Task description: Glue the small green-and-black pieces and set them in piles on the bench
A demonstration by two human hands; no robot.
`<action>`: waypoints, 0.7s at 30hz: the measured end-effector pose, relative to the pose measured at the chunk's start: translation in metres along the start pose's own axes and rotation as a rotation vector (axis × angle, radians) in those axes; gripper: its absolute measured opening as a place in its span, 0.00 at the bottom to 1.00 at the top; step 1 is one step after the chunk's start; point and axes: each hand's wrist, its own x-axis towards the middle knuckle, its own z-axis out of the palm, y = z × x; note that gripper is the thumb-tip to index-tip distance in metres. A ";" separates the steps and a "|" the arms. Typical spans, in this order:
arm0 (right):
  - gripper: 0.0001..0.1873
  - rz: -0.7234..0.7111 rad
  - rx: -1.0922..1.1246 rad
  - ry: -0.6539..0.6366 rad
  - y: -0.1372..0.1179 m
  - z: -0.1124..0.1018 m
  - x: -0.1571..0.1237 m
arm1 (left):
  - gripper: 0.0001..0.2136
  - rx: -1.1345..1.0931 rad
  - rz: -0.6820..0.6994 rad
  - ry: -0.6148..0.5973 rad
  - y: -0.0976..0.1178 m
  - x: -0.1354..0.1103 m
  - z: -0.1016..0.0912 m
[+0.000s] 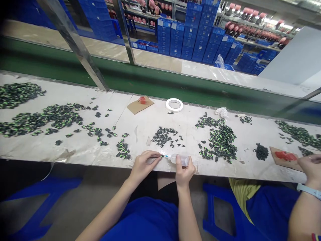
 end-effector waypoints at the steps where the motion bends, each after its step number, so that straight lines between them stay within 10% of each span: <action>1: 0.21 -0.017 -0.013 -0.004 0.000 0.000 0.000 | 0.03 -0.007 -0.004 -0.004 0.000 0.000 0.000; 21: 0.24 -0.006 -0.009 -0.061 -0.002 0.002 0.002 | 0.03 -0.038 -0.030 -0.033 -0.001 0.003 -0.002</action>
